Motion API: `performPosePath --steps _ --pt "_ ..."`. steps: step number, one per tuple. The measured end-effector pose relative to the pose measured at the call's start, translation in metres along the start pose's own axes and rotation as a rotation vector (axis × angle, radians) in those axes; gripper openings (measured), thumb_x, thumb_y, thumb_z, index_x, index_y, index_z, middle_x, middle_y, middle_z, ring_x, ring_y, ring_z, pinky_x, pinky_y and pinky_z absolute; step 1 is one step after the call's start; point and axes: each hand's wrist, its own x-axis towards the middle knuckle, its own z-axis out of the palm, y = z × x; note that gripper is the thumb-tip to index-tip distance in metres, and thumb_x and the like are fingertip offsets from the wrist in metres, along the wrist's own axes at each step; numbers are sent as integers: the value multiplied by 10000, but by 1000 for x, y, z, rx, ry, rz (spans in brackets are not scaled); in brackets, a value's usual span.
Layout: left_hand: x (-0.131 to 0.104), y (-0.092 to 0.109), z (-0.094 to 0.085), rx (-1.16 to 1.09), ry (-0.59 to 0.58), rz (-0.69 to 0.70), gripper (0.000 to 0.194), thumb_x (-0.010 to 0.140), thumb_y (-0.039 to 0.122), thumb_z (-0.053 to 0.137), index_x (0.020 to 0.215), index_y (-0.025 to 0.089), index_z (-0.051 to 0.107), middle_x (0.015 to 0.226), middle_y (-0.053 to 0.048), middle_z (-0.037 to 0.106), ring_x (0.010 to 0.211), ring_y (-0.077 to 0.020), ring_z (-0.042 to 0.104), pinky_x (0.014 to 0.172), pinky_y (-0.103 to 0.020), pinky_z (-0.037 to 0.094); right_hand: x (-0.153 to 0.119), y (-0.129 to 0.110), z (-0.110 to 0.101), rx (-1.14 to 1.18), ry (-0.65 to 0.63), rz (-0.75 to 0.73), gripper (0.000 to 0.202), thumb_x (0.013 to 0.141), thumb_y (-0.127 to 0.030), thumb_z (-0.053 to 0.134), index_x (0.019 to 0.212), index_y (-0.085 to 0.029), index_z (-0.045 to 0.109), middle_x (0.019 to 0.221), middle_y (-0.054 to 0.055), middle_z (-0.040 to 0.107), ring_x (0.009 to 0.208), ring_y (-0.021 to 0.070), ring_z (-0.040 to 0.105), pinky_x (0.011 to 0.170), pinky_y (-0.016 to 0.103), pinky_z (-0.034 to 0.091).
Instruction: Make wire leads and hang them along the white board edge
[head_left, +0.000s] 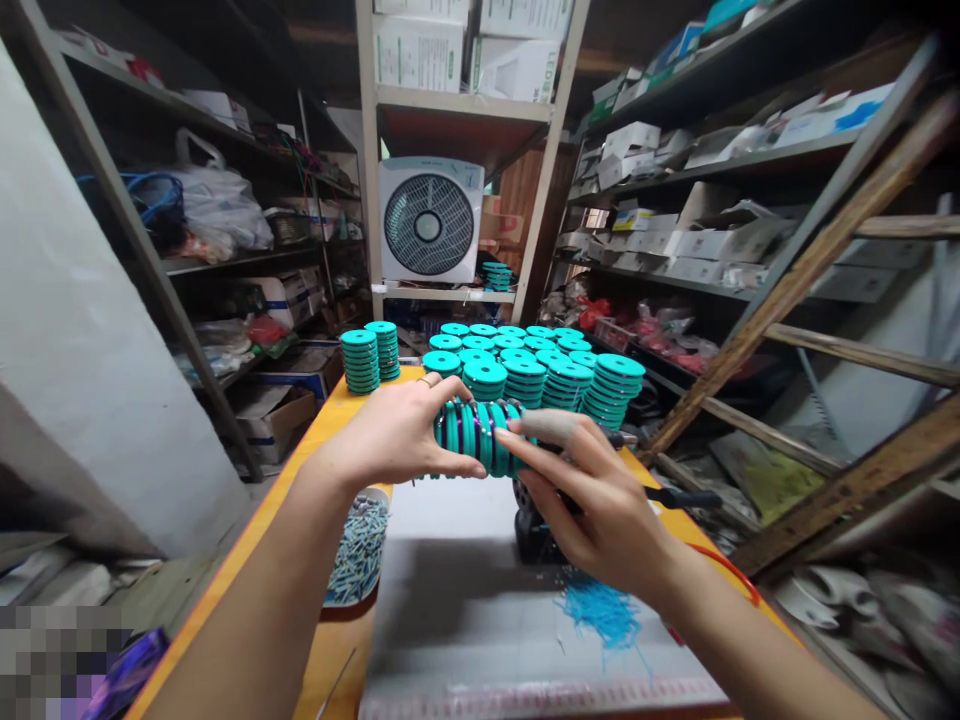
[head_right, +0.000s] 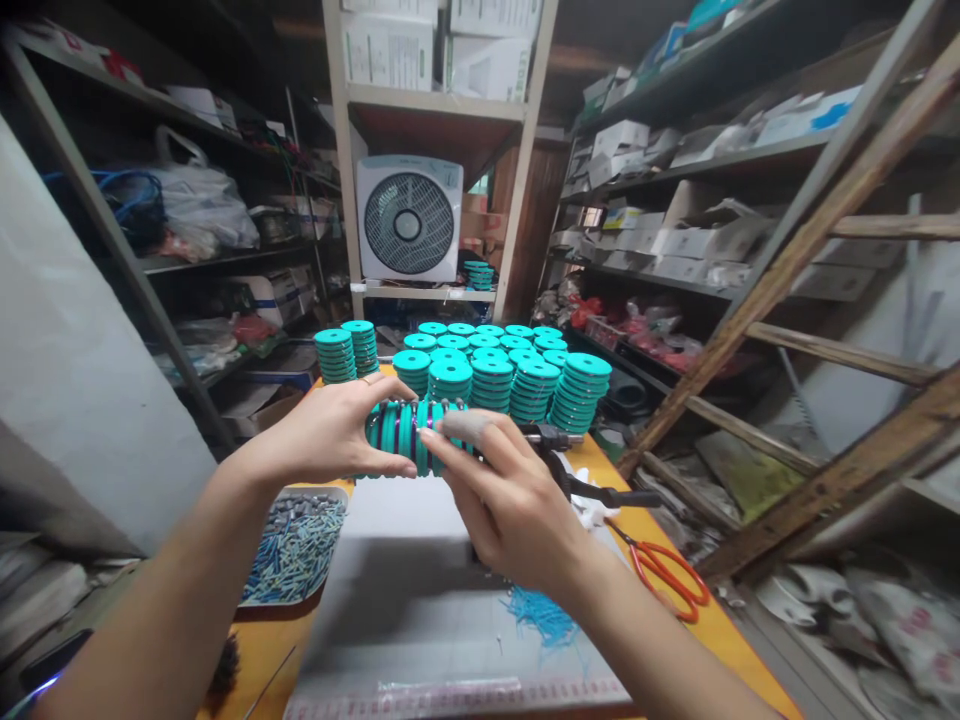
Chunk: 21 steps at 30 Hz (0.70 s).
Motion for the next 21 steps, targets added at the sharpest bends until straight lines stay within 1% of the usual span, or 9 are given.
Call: performPosePath --steps 2,3,5,8,9,11,14,16,21 --pt "-1 1 -1 -2 1 -12 713 590 710 587 1129 259 467 1068 -24 584 962 -231 563 776 -319 436 -23 -12 -13 34 38 168 348 815 -143 526 1153 -225 542 1078 27 488 1023 79 440 892 224 387" --pt "-1 1 -1 5 -1 -27 727 580 712 594 1126 249 469 1062 -27 587 956 -234 566 769 -320 435 -36 -19 -18 83 -9 257 260 821 -154 523 1071 -212 566 1015 21 499 971 63 444 835 196 386" --pt "-3 1 -3 24 -10 -59 735 574 720 593 1115 237 474 1042 -28 596 921 -235 576 735 -317 434 -66 -29 -23 187 -243 419 117 846 -172 488 914 -187 582 920 13 494 890 44 433 749 164 361" --pt "-7 -1 -4 38 -12 -84 709 590 731 570 1097 243 487 1022 -15 606 893 -227 583 700 -307 427 -105 -37 -19 253 -590 670 102 836 -170 482 848 -186 582 935 9 473 921 64 406 814 192 343" --pt "-8 -1 -5 36 -6 -84 702 598 731 564 1100 246 487 1028 -13 606 905 -225 581 704 -305 426 -115 -38 -15 253 -652 748 103 836 -181 483 859 -192 583 952 9 466 942 72 398 839 206 336" --pt "-11 -2 -4 21 15 -83 705 608 726 562 1124 252 483 1065 -15 597 953 -225 570 740 -308 426 -129 -40 -5 234 -709 860 133 856 -214 458 894 -209 585 979 14 456 976 89 387 860 227 327" --pt "-15 -2 -2 -14 53 -97 719 619 699 581 1173 256 463 1118 -22 578 1003 -223 554 795 -313 423 -141 -41 12 149 -672 917 175 878 -281 427 890 -204 584 974 26 453 966 109 384 846 245 322" --pt "-18 -2 -1 -27 73 -114 712 623 682 594 1173 248 467 1116 -32 579 1006 -228 552 813 -321 419 -148 -41 24 71 -589 869 184 871 -300 438 860 -187 583 942 35 458 928 118 387 810 238 322" --pt "-24 -4 4 -92 134 -130 647 626 649 620 1118 247 495 1087 -31 573 1003 -224 535 818 -330 420 -162 -37 45 -117 -280 490 190 870 -216 422 759 -146 560 801 42 458 792 101 375 741 195 315"
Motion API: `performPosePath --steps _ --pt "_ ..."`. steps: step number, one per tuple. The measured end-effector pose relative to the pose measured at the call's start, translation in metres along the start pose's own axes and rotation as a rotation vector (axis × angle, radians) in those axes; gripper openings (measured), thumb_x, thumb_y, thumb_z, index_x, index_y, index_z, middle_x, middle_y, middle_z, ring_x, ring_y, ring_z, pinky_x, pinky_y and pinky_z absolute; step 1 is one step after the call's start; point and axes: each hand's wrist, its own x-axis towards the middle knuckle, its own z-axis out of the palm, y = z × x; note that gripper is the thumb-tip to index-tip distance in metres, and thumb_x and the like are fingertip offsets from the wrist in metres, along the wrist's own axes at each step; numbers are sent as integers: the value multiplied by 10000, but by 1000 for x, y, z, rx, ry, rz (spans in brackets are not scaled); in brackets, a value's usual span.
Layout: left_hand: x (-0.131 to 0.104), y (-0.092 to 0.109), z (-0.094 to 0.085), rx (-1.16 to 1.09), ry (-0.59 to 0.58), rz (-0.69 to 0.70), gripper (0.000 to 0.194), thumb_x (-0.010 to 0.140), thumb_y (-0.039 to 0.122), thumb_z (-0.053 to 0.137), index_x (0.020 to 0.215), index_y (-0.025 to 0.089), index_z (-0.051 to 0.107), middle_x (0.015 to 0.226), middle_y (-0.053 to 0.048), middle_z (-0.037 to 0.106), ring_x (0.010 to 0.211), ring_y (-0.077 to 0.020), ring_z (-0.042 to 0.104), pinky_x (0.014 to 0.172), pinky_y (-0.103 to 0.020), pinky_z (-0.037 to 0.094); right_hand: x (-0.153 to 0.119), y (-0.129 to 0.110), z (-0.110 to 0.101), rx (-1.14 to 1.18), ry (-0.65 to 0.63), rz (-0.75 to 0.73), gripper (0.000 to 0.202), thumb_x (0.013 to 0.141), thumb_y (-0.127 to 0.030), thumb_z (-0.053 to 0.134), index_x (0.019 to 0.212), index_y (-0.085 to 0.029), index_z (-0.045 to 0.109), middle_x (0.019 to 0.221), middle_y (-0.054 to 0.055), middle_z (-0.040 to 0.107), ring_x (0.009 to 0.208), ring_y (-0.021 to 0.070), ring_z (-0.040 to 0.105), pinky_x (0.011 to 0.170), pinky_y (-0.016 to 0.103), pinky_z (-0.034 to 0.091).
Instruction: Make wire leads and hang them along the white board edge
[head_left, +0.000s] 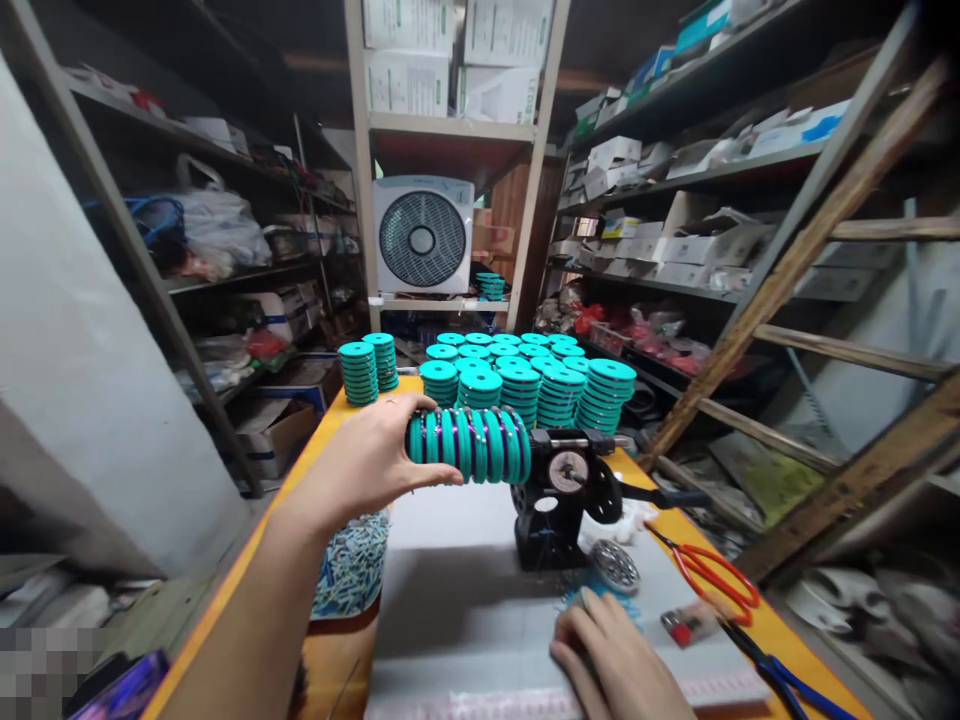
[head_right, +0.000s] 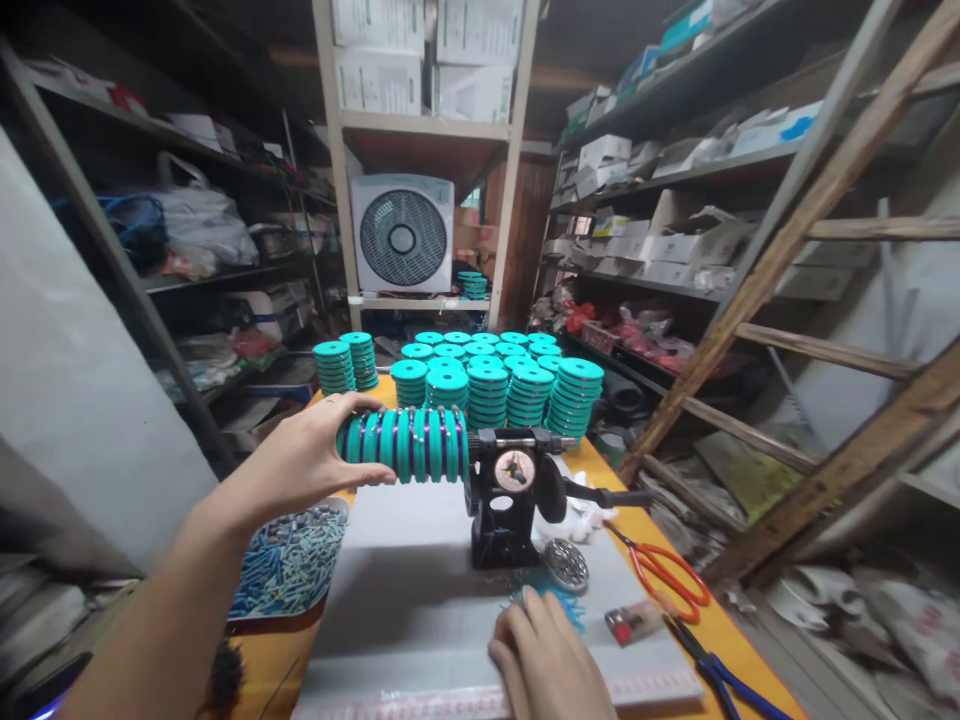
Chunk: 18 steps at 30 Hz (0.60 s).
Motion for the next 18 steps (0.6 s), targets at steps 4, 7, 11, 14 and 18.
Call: performPosePath --steps 4,7,11,14,18 --pt "-2 -5 5 -95 25 12 597 644 597 645 1116 269 483 1108 0 551 1026 -188 510 853 -314 419 19 -8 -17 71 125 -153 190 891 -157 376 771 -121 519 767 28 465 748 59 396 679 147 320" --pt "-2 -6 6 -120 28 24 555 652 581 648 1083 272 487 1067 11 558 986 -175 514 835 -308 421 52 -26 -51 255 129 -136 88 883 -127 418 845 -110 496 809 7 490 778 -7 447 692 74 355" --pt "-2 -5 6 -131 40 22 555 635 597 652 1043 254 496 1023 3 566 926 -178 524 808 -303 419 113 -54 -87 353 276 -185 135 853 -119 483 955 -165 558 911 -22 545 875 -26 507 788 57 390" --pt "-1 -5 6 -146 35 26 568 625 603 654 1042 251 495 1022 -3 564 913 -185 523 795 -301 413 154 -68 -88 446 321 -220 118 850 -164 505 906 -175 609 878 -25 567 843 -14 533 763 76 415" --pt "-1 -4 5 -160 32 29 519 633 574 664 1005 249 506 993 -4 560 911 -187 512 761 -290 404 186 -76 -69 573 293 -230 140 852 -224 518 891 -183 646 890 -6 567 842 -3 534 747 87 436"
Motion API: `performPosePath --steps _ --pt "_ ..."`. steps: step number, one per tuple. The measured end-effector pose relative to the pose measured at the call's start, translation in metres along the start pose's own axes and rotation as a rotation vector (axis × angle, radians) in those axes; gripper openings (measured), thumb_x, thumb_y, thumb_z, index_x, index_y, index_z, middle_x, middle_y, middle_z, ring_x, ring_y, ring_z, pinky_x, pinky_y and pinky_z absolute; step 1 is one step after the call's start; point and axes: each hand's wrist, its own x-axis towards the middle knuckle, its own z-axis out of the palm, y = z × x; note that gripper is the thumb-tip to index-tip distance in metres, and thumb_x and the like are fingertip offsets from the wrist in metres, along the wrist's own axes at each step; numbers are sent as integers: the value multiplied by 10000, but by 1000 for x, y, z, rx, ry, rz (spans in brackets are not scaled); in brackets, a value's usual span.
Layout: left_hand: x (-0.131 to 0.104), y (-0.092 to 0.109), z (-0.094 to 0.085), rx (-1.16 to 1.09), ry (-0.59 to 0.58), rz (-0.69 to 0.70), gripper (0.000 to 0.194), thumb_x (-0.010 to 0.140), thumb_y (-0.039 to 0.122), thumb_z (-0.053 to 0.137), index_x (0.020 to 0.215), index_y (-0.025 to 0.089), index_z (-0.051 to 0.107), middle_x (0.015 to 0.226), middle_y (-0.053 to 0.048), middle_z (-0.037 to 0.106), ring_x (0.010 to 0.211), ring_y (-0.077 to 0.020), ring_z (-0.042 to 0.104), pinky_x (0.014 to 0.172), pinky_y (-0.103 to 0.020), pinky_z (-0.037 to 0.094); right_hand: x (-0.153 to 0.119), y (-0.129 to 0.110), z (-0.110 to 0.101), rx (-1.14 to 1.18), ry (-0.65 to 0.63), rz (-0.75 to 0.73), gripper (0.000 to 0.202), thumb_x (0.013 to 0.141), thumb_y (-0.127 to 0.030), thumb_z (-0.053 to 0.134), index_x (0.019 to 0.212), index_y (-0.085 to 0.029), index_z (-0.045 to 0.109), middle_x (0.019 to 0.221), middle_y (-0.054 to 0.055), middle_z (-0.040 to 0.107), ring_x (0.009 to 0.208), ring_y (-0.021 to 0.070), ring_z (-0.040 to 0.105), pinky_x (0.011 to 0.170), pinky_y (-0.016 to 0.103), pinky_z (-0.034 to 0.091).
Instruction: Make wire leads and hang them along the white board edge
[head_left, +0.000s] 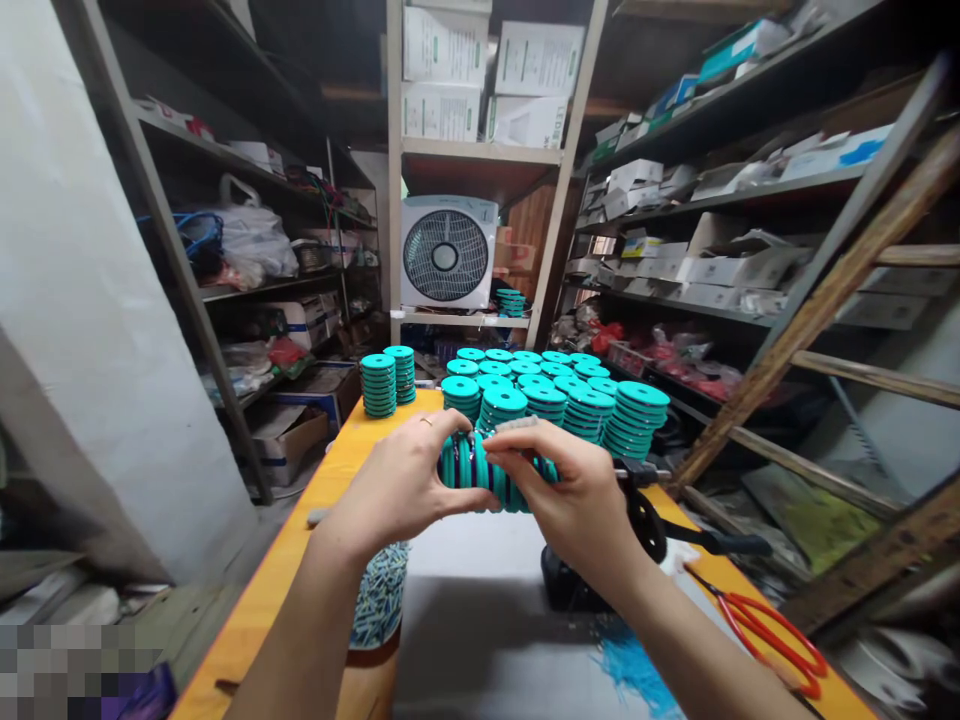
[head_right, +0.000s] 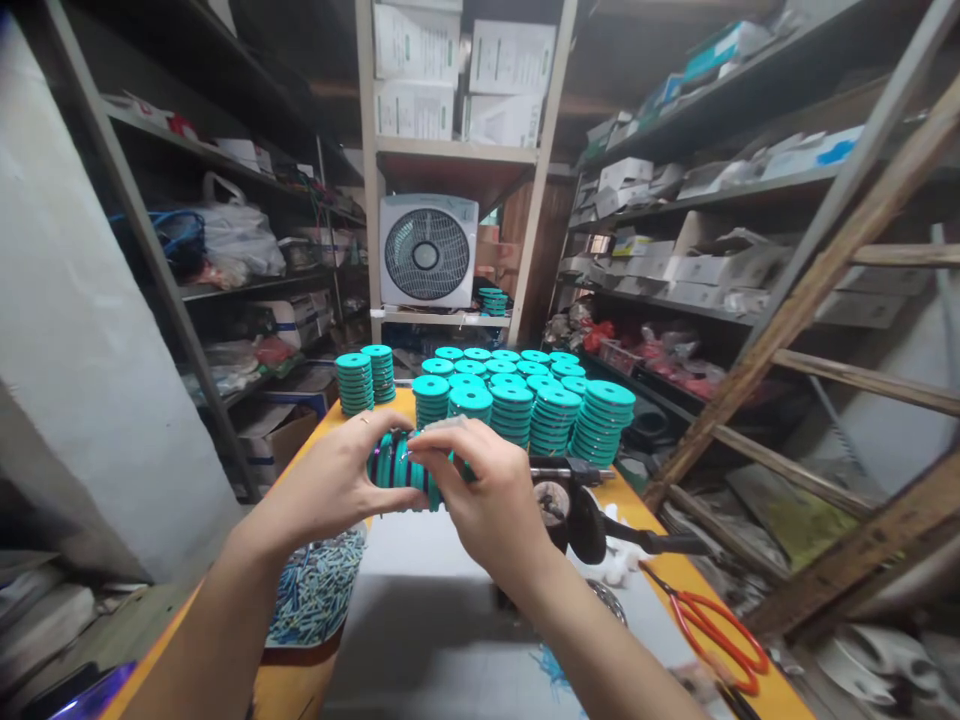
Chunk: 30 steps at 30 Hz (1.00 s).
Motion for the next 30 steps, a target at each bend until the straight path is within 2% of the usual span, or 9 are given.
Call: performPosePath --steps 4,12,16,26,30 --pt "0 1 -2 -4 -19 3 505 638 579 654 993 252 507 949 6 561 899 -186 513 719 -285 407 1 6 12 15 32 -19 140 836 -230 541 886 -184 663 913 18 541 852 9 512 740 106 438" --pt "-1 0 -2 36 -13 0 444 704 555 585 1013 246 505 935 -16 558 870 -190 517 678 -285 411 -1 7 13 -86 36 -42 143 837 -226 538 877 -176 667 883 30 529 828 19 494 721 128 417" --pt "-1 -1 -1 37 -11 10 482 689 577 596 1035 255 502 951 -13 561 885 -193 512 711 -302 416 0 8 15 -114 21 -59 131 837 -219 540 876 -185 660 894 19 529 848 17 491 743 130 408" --pt "-5 -4 -6 38 -57 28 575 636 559 665 1096 275 468 1031 4 550 956 -191 504 748 -310 414 6 9 -1 -215 -200 -124 176 860 -257 515 844 -158 659 845 24 531 803 14 464 701 112 370" --pt "-3 -5 -6 45 -72 49 560 663 566 642 1114 285 464 1069 -3 547 973 -198 500 788 -325 416 7 11 -6 -245 -215 -153 164 864 -255 512 852 -185 660 851 2 536 792 -3 467 703 102 375"
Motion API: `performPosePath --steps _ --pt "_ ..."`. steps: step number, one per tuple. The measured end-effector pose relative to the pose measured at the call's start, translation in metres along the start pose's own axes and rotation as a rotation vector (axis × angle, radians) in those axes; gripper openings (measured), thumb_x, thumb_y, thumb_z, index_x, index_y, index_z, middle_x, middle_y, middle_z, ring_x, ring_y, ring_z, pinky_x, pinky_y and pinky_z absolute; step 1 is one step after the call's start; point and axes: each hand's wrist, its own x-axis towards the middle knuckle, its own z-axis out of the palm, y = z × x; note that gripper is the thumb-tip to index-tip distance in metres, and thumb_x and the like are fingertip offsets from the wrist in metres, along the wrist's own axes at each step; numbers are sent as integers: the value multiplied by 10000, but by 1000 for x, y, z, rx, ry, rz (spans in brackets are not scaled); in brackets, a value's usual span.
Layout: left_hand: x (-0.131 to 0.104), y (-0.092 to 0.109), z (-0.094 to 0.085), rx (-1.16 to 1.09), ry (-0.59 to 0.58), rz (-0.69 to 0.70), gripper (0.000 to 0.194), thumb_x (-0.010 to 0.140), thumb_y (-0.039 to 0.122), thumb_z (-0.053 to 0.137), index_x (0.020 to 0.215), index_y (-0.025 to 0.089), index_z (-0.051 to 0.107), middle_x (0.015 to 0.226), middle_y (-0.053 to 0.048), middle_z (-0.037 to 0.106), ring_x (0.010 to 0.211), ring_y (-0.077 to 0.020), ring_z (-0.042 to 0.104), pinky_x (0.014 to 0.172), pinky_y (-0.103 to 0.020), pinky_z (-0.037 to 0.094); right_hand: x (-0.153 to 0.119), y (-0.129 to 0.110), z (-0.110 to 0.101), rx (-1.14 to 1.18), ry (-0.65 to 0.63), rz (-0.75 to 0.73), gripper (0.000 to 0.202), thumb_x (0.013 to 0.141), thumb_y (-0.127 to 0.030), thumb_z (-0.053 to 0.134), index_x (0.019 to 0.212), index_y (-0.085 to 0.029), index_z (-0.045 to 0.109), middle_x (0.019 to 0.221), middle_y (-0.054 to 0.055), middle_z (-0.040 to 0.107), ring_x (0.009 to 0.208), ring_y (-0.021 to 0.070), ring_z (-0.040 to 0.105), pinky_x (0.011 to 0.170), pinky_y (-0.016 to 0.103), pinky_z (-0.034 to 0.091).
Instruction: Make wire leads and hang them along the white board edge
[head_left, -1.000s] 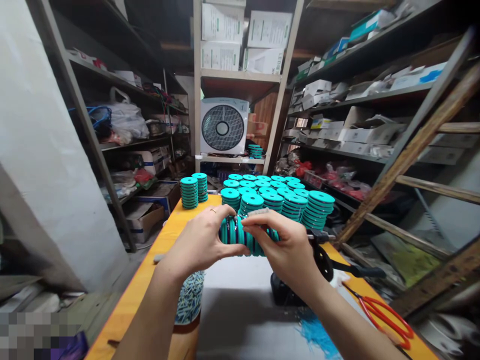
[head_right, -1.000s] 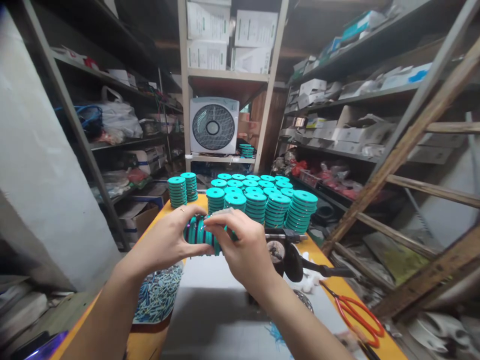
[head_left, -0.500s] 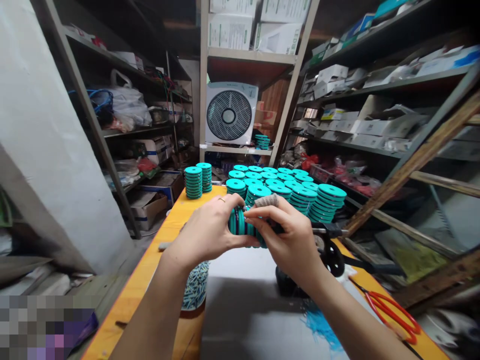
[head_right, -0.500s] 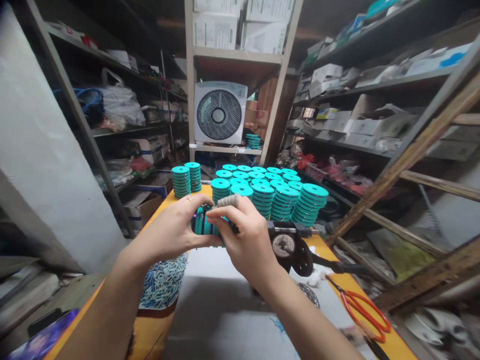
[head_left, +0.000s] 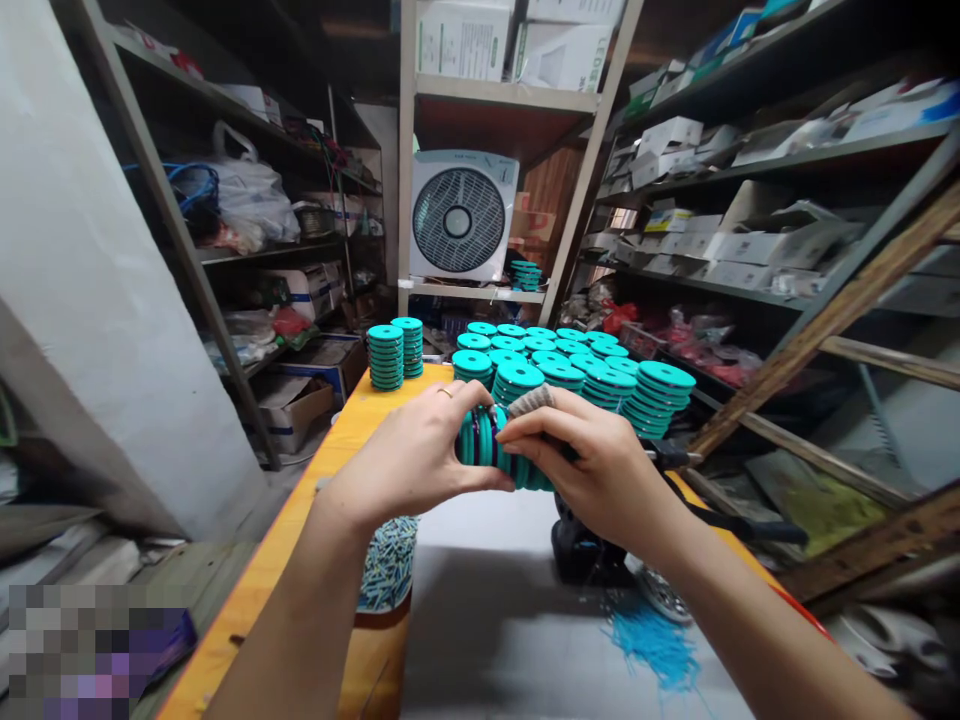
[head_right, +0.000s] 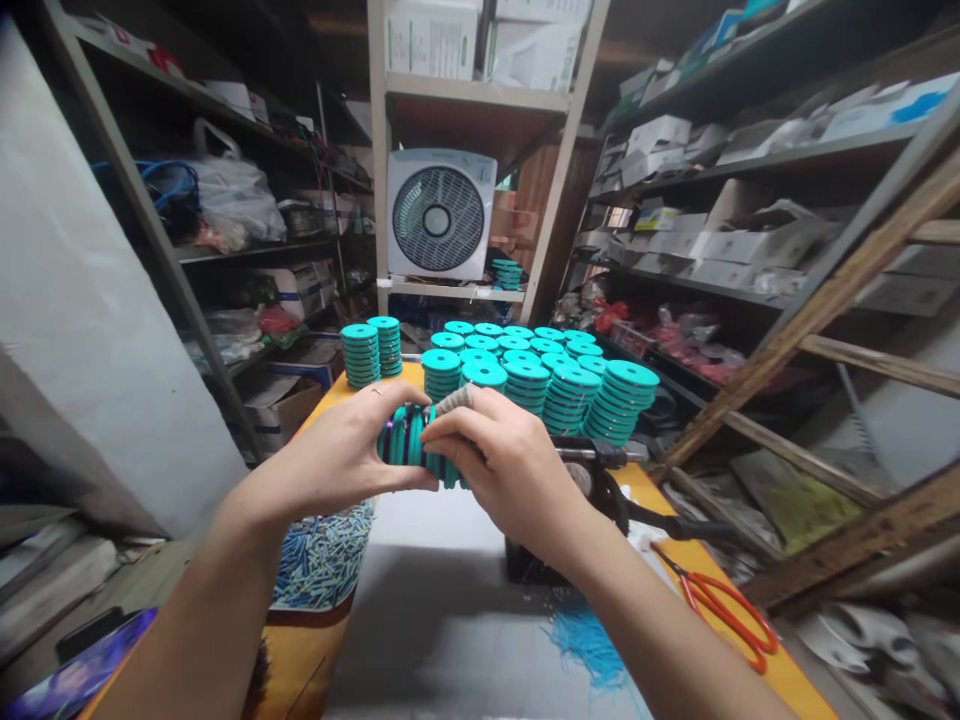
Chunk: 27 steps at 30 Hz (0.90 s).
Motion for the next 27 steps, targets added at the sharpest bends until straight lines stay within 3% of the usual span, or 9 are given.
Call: performPosePath --steps 17,23,27 --pt "3 0 1 -27 3 -15 538 673 598 609 1077 269 476 1005 -3 551 910 -180 509 746 -310 419 -13 3 11 -263 126 -230 155 845 -178 514 888 -189 663 777 45 485 790 41 388 721 164 332" --pt "3 -1 1 -27 10 -11 520 666 556 641 1065 264 480 1005 0 553 923 -179 508 746 -300 417 -27 4 12 -242 185 -205 279 815 -156 555 1082 -199 621 969 47 544 940 71 479 847 223 439" --pt "3 -1 1 -14 10 -19 507 687 594 595 1052 261 480 989 7 549 904 -170 509 739 -300 418 -30 5 12 -280 163 -303 293 795 -99 557 1075 -155 621 1082 35 535 1042 103 466 920 261 460"
